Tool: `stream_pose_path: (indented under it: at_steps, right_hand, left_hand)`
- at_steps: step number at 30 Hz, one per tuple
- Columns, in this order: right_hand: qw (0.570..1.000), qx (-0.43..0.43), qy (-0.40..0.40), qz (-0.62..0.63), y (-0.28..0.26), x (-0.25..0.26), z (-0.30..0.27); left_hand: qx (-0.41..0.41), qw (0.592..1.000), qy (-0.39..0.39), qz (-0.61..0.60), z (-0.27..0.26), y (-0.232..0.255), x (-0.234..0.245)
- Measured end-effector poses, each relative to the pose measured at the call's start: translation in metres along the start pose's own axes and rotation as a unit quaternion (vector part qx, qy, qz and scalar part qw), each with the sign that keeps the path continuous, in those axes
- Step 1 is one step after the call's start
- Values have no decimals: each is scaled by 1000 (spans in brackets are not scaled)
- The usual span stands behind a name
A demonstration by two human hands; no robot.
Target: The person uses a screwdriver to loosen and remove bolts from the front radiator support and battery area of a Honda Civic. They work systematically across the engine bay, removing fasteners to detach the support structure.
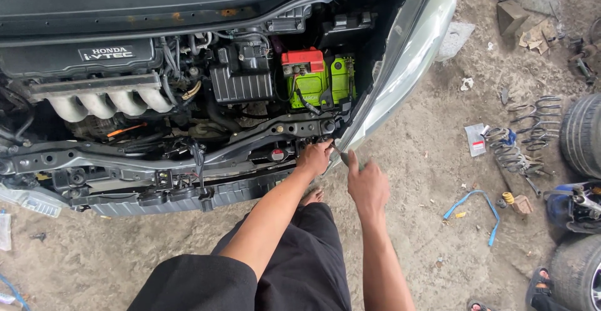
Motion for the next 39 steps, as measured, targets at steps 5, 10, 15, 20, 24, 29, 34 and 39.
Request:
stream_pose_path:
  at_steps: [5,10,15,20,24,29,34,39]
  right_hand:
    - [970,-24,-138,200,61,-46,-7]
    - [923,-33,-251,288,120,-122,-24]
    - [911,-55,-254,320,132,-130,-58]
    - [915,-1,-231,330,123,-146,-46]
    - [901,7,-240,363,122,-171,-33]
    - [891,-1,-240,386,121,-192,-17]
    - [854,-24,-239,461,138,-225,2]
    - [853,-22,-230,468,128,-224,9]
  left_hand:
    - [42,998,-7,-54,1,-17,-34]
    - [113,970,44,-213,-3,-47,-60]
    - [121,891,95,-428,-31,-47,-58]
    - [120,860,117,-481,-45,-46,-39]
    - [121,861,126,-477,-22,-81,-48]
    - [120,859,127,-481,-17,-88,-42]
    - [104,853,133,-494,-8,-91,-46]
    - [84,857,148,-487,-1,-92,-38]
Point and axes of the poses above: each hand's wrist, its own z-axis towards the middle knuckle, its own x-axis out of the back of the hand, y = z × x, the point moved 10 cm from there along z, towards the middle knuckle, and after that the axes turned 9 degrees about z, right-handed, at the moved point
